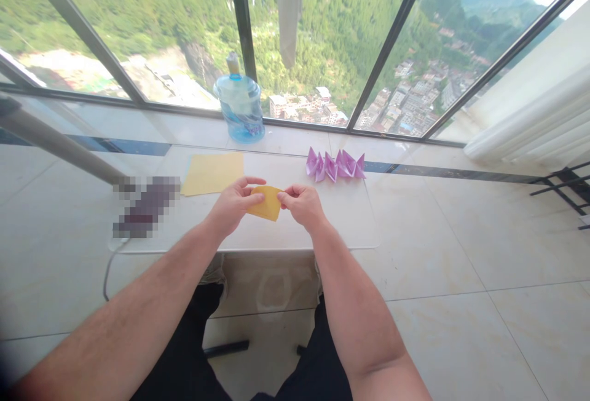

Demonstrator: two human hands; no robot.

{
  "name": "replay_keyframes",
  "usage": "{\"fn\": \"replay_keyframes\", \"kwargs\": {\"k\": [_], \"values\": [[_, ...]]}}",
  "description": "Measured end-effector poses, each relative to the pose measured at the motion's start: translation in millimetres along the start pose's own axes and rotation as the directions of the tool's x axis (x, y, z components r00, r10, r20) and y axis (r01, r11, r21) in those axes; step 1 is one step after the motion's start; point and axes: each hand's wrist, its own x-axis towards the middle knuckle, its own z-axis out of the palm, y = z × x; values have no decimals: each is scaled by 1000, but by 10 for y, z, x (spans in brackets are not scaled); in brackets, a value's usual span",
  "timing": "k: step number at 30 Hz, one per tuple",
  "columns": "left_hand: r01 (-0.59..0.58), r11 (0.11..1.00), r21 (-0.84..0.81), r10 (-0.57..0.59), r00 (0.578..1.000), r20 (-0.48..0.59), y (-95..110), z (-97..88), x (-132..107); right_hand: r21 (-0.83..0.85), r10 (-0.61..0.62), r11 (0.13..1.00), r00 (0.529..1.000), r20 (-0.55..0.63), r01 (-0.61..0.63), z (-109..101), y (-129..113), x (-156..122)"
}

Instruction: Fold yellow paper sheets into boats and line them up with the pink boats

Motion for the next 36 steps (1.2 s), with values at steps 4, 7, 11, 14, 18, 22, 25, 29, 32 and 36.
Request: {"fn": "replay_keyframes", "kwargs": {"k": [4, 7, 11, 14, 18, 22, 25, 29, 32, 36], "values": [[20, 997, -76, -22, 999, -23, -9, 15, 8, 90, -15, 996, 999, -42, 18, -19, -27, 11], [-20, 966, -257, -26, 985, -173, -44, 59, 32, 186, -22, 982, 996, -91, 39, 38, -32, 4], [-66, 966, -251, 6, 973, -232, -63, 138, 4, 148, -65, 986, 996, -59, 73, 145, 8, -6], [-106, 984, -141, 77, 977, -196, -48, 144, -24, 105, -85, 990, 994, -72, 92, 163, 25, -4], [-177, 984, 25, 179, 963, -199, -6, 70, -12, 65, -102, 992, 989, -110, 110, 74, -5, -1], [-165, 986, 18, 166, 971, -172, 19, 30, 6, 59, -143, 987, 984, -105, 150, -7, -35, -4], [-160, 987, -11, 156, 974, -163, 22, 44, 1, 90, -173, 979, 978, -113, 184, -18, -32, -3], [-156, 987, -41, 147, 976, -157, 35, 63, -18, 119, -206, 969, 974, -94, 217, -34, -25, -1], [-152, 987, -58, 141, 978, -156, 57, 63, -32, 116, -222, 966, 972, -73, 230, -80, -49, -9], [-129, 989, -76, 118, 984, -135, 87, 49, -49, 92, -196, 977, 980, 42, 191, -149, -98, -16]]}}
